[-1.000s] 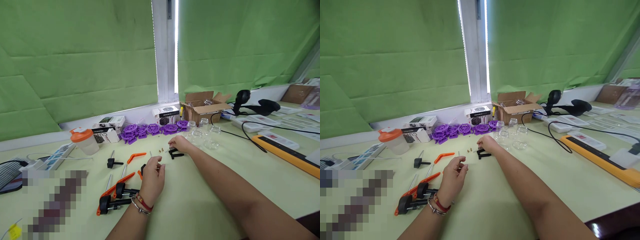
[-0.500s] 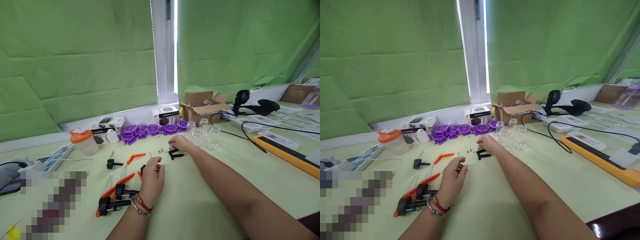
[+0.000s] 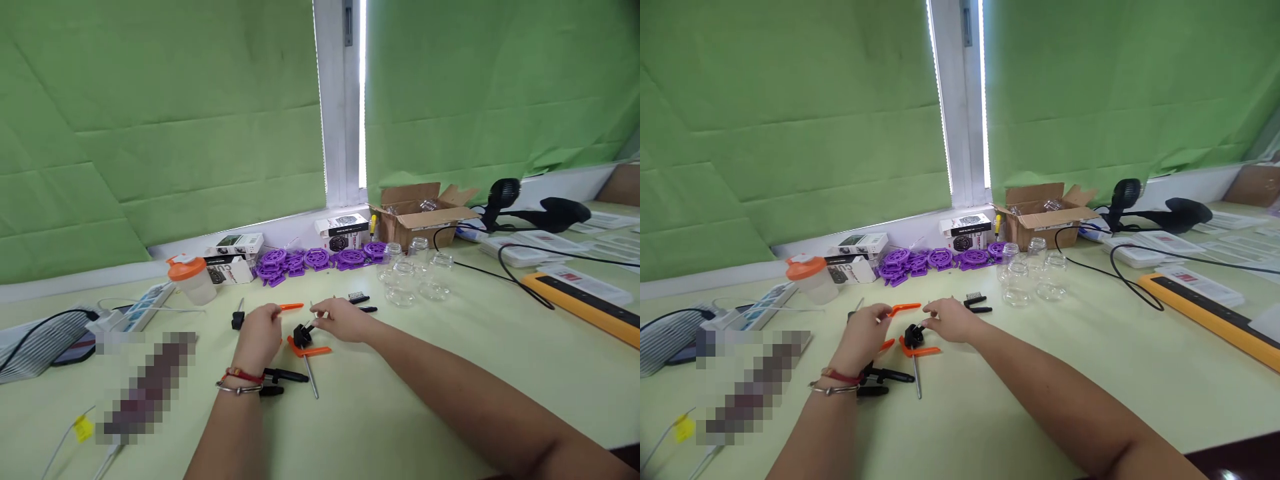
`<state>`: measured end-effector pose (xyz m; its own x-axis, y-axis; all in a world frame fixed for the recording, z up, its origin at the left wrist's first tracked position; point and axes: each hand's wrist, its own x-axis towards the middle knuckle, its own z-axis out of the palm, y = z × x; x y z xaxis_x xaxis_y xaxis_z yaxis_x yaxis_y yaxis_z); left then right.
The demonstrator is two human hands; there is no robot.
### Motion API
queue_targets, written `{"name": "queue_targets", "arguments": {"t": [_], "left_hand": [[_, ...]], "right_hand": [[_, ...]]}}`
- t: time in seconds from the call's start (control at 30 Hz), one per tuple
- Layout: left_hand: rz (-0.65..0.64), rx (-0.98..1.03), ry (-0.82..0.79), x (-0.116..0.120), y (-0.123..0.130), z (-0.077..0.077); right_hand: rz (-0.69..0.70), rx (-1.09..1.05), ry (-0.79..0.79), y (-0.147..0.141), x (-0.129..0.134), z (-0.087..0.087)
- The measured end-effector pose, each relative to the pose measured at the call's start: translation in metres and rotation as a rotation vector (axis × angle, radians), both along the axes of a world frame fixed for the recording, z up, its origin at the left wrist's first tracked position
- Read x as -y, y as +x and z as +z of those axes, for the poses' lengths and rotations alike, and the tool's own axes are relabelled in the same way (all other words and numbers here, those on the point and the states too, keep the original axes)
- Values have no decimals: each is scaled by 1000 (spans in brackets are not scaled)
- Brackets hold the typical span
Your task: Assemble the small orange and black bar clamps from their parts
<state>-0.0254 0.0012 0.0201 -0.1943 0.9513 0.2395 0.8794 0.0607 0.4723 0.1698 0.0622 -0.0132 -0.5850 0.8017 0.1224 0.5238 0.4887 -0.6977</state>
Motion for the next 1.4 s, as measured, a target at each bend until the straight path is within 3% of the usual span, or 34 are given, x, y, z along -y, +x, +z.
{"name": "queue_targets", "arguments": {"t": [0.1,0.2,0.37,0.53,0.6,0.73,0.83,0.97,1.17,1.27,1.4], "left_hand": [[-98,-48,-147,0,6,-7],[-190,8,-175,1,12,-10],[-334,385,-141,2,20,-13],[-255,835,-99,0,42,-22],[-217,888,-52,1,49,-24],[-231,621,103,3,53,-25],[-253,445,144,4,49,-22],[-322,440,102,4,45,-17],[-363,498,71,5,45,-20],[-360,519,68,4,45,-23],[-391,499,53,7,47,-21]], "right_hand": [[-31,-45,-89,-11,5,-7],[-139,-215,-327,-13,3,-16],[-267,-681,-592,-3,10,-18],[-320,-995,-696,1,27,-12],[-303,-1074,-714,0,33,-14],[-200,-1060,-706,0,38,-16],[-159,-903,-719,7,34,-11],[-187,-742,-622,20,24,1],[-57,-617,-630,27,21,2],[-39,-636,-631,24,21,-3],[-120,-793,-577,17,25,-7]]}}
